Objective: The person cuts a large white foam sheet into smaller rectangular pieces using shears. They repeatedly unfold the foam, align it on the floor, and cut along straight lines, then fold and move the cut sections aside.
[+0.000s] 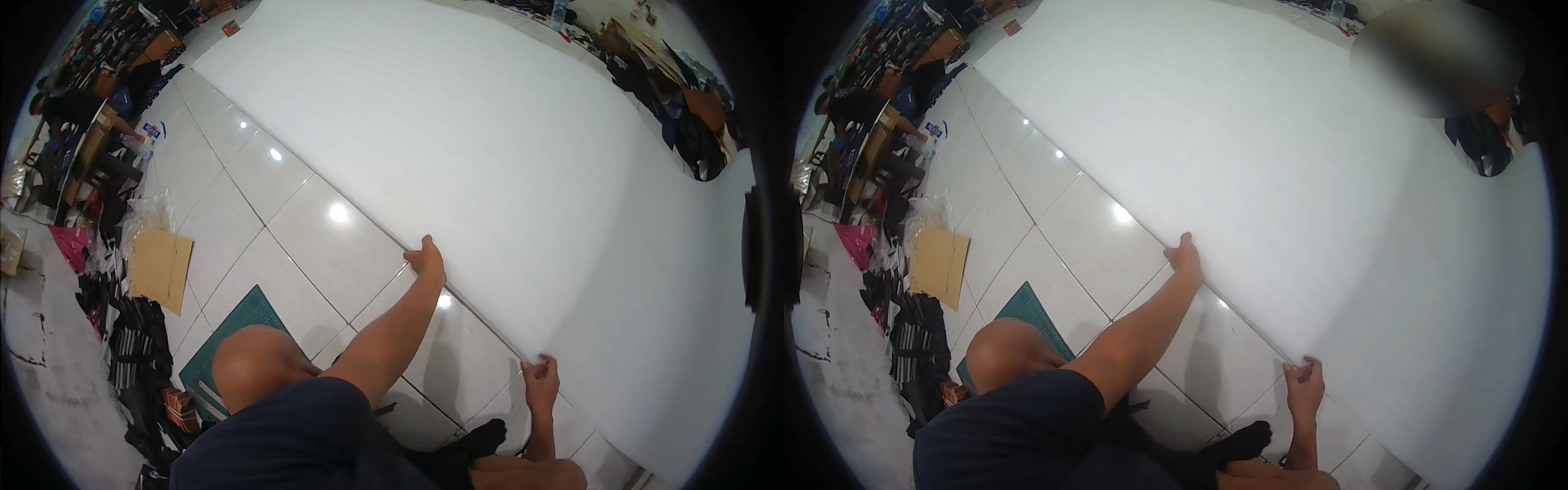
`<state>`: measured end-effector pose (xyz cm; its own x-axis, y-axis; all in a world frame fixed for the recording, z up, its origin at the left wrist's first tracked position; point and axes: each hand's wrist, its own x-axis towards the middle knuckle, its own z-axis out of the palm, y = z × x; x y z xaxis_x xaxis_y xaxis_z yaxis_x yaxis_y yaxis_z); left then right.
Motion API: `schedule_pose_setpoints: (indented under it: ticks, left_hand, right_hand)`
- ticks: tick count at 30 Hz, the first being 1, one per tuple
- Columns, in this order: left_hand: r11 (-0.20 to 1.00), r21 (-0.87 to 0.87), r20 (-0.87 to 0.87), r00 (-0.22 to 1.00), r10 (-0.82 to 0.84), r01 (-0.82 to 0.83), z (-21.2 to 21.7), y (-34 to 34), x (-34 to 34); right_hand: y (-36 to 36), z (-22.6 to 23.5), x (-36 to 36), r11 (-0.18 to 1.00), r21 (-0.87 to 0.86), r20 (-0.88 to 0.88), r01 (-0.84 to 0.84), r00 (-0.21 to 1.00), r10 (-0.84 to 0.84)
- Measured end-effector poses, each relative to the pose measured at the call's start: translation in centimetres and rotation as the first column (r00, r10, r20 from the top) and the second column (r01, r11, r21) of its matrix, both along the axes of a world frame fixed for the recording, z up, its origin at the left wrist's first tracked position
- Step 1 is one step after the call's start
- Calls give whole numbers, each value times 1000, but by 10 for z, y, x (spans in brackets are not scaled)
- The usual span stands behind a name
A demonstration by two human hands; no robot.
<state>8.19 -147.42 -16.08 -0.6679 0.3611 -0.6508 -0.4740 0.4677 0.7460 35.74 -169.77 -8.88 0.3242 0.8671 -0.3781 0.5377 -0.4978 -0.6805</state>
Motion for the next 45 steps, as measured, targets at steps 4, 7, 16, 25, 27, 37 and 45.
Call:
schedule_pose_setpoints:
  ticks: [4, 7, 16, 25, 27, 37, 45]
  left_hand:
    - [1000, -8, 19, 1000, 14, -14, 5, -3, -8]
    - [999, 48, 1, 1000, -26, 26, -8, -10, -15]
    - [965, -141, -289, 923, -253, 221, -14, -10, -16]
    - [982, -10, -361, 915, -181, 190, -57, -6, -16]
    - [987, 21, -257, 955, -151, 161, -79, -13, -53]
    - [962, 234, 288, 936, -205, 139, 23, -39, 42]
    - [933, 284, 269, 916, -298, 221, 13, -39, 27]
  right_hand:
    - [21, -27, 9, 737, 136, 593, -662, 650, 475]
    - [23, -46, 14, 738, 80, 640, -670, 602, 477]
    - [15, -54, -5, 800, 159, 675, -579, 655, 340]
    - [12, -60, 7, 790, 208, 698, -577, 653, 293]
    - [23, -59, -7, 781, 203, 630, -590, 689, 357]
    - [9, -38, 29, 799, 322, 622, -509, 750, 227]
    - [-22, -52, 28, 988, -53, 456, -147, 876, 155]
